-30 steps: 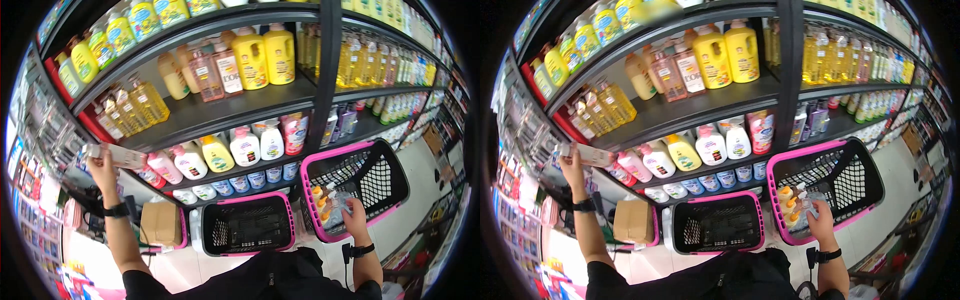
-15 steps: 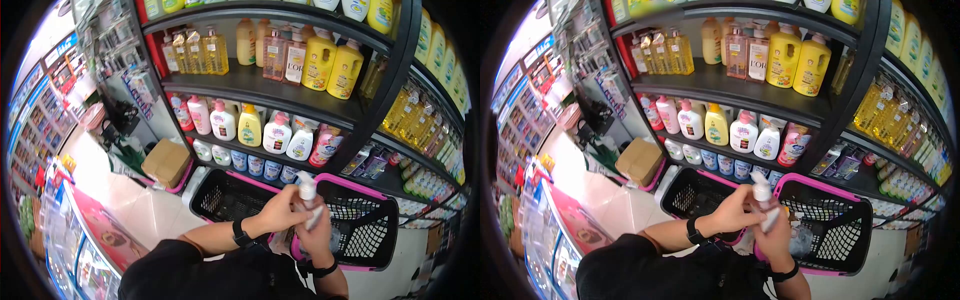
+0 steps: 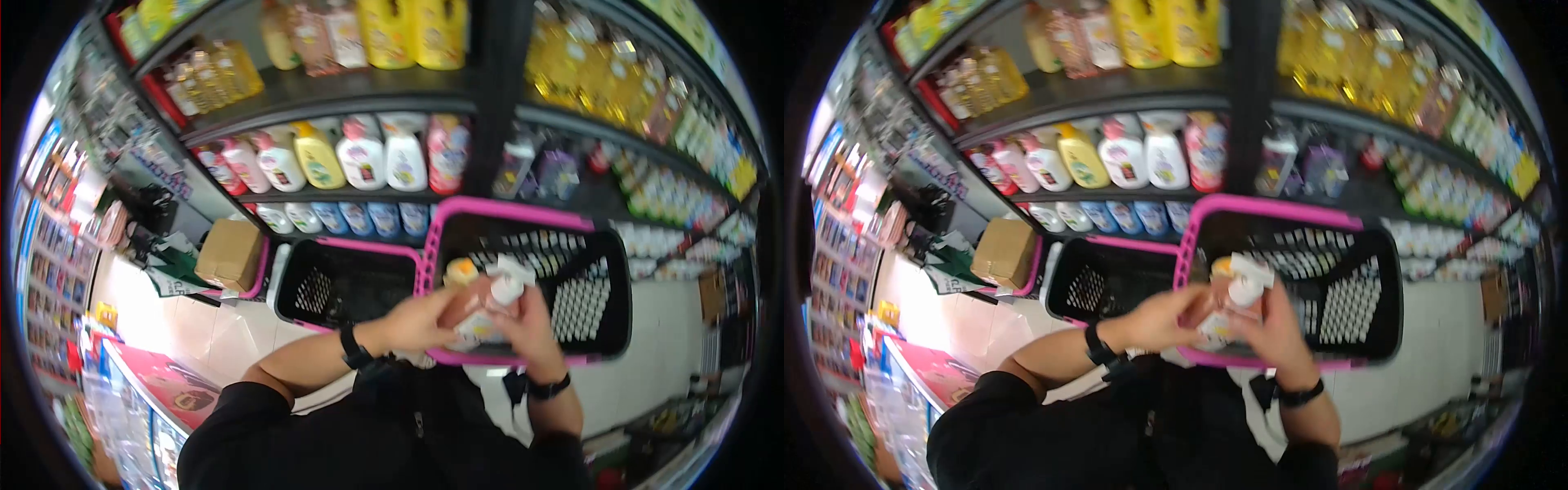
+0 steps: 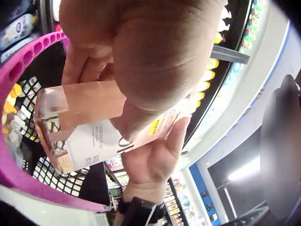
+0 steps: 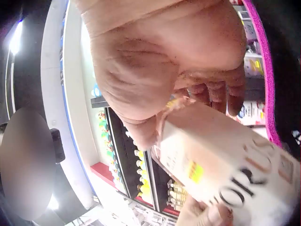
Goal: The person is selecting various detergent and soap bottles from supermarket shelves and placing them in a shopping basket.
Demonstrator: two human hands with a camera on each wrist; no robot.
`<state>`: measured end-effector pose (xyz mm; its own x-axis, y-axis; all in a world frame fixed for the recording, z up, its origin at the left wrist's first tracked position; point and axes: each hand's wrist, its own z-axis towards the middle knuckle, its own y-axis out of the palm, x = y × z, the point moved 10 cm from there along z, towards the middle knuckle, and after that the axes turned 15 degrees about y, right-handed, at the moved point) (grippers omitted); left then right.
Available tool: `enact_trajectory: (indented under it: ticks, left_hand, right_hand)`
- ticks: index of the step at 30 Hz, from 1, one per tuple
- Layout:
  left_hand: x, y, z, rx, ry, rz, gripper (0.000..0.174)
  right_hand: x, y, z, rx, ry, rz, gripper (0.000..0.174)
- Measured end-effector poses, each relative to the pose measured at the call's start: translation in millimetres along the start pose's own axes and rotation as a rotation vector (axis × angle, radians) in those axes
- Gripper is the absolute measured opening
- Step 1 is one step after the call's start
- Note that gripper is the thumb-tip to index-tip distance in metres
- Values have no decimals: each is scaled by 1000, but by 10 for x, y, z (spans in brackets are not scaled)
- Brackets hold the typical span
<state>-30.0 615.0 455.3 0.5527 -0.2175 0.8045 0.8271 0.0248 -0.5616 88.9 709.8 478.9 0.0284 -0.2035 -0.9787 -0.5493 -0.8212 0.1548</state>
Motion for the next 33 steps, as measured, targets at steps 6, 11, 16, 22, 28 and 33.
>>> enact_trajectory:
  ticks: [6,11,16,22,28,33]
  left_hand:
    - [296,-89,189,36,51,94,69]
    - [213,-80,203,101,78,14,72]
    - [318,-106,291,37,132,60,72]
    - [246,41,325,-33,73,9,76]
    - [196,118,272,127,431,188,69]
    - [-766,-191,-332,484,0,-296,44]
  right_hand:
    - [-340,-268,-72,-189,43,-87,63]
    - [-661,-330,-98,-94,-65,-95,58]
    - [-1156,-94,-160,-72,-232,-941,41]
    - [-1097,-132,-95,-33,-52,-1209,39]
    - [-887,-166,-34,22,-33,-1274,41]
    - [-467,-218,125,-26,-5,-1487,43]
